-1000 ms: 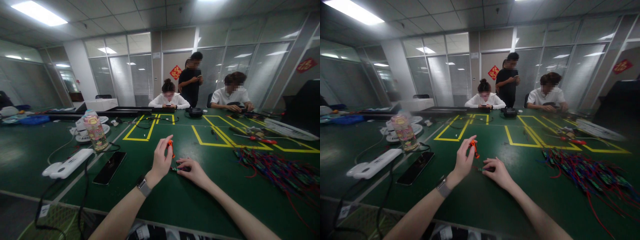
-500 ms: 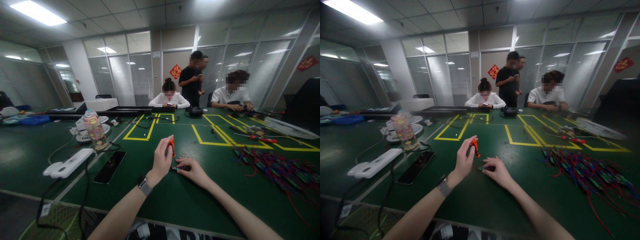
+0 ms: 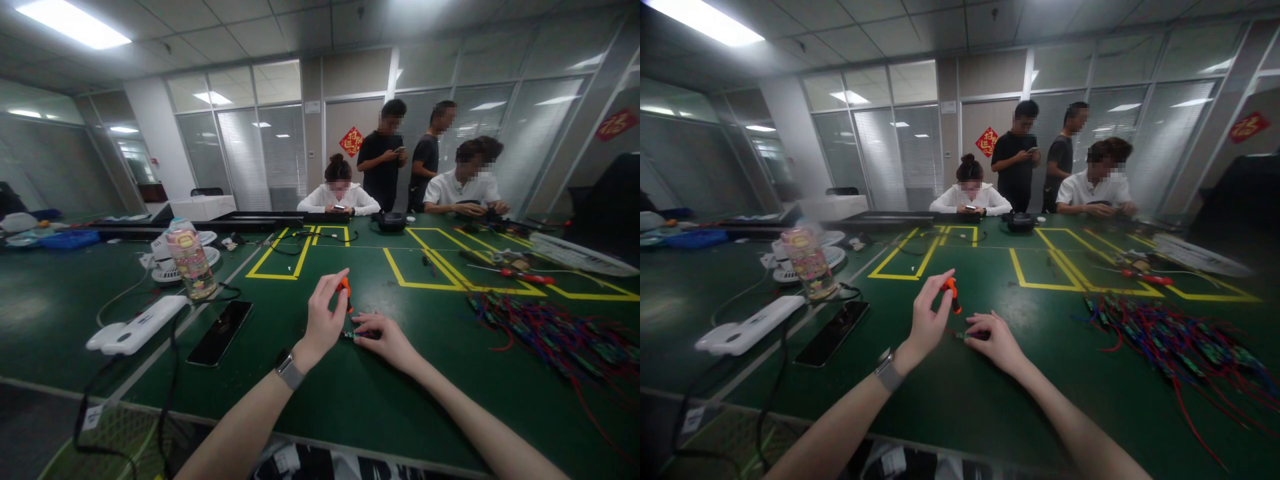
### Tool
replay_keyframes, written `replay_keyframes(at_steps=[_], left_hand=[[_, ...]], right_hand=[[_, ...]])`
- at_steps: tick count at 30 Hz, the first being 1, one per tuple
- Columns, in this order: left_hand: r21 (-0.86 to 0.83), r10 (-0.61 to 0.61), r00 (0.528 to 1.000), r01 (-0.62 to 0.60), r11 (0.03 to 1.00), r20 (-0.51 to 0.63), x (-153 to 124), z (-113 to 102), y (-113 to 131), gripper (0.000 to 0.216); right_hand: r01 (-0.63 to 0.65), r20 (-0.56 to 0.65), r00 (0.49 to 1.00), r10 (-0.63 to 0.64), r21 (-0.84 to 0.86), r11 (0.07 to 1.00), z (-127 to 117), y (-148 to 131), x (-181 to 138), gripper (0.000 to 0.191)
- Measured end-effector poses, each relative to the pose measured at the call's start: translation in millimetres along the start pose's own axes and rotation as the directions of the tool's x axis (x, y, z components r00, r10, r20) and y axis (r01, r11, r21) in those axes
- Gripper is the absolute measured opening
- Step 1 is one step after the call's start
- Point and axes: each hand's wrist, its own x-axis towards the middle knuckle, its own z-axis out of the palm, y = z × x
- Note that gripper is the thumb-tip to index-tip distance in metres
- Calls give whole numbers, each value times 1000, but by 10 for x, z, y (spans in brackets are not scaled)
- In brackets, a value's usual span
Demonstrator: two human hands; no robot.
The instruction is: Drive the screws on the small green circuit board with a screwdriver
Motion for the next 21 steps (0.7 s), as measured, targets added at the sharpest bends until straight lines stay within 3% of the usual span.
replay_keyframes(at_steps=[4,10,15,21], left_hand=[[21,-16,998,18,1000,-63,0,8,9,26],[-42,-22,1000,22,999,-1,0,6,32,33],[19,-15,997,16,1000,-75,-2,5,26,22],[-26,-31,1000,30,999,-7,6,-9,40,31]], right_hand=[[1,14,1000,-1,-10,1000,-3,-1,2,14],[-8,20,1000,8,-13,1000,-14,-18,3,16],[-4,19,1000,4,-13,1000,-17,-31,-7,16],[-6,15,1000,6,-18,1000,-10,-17,-2,16]])
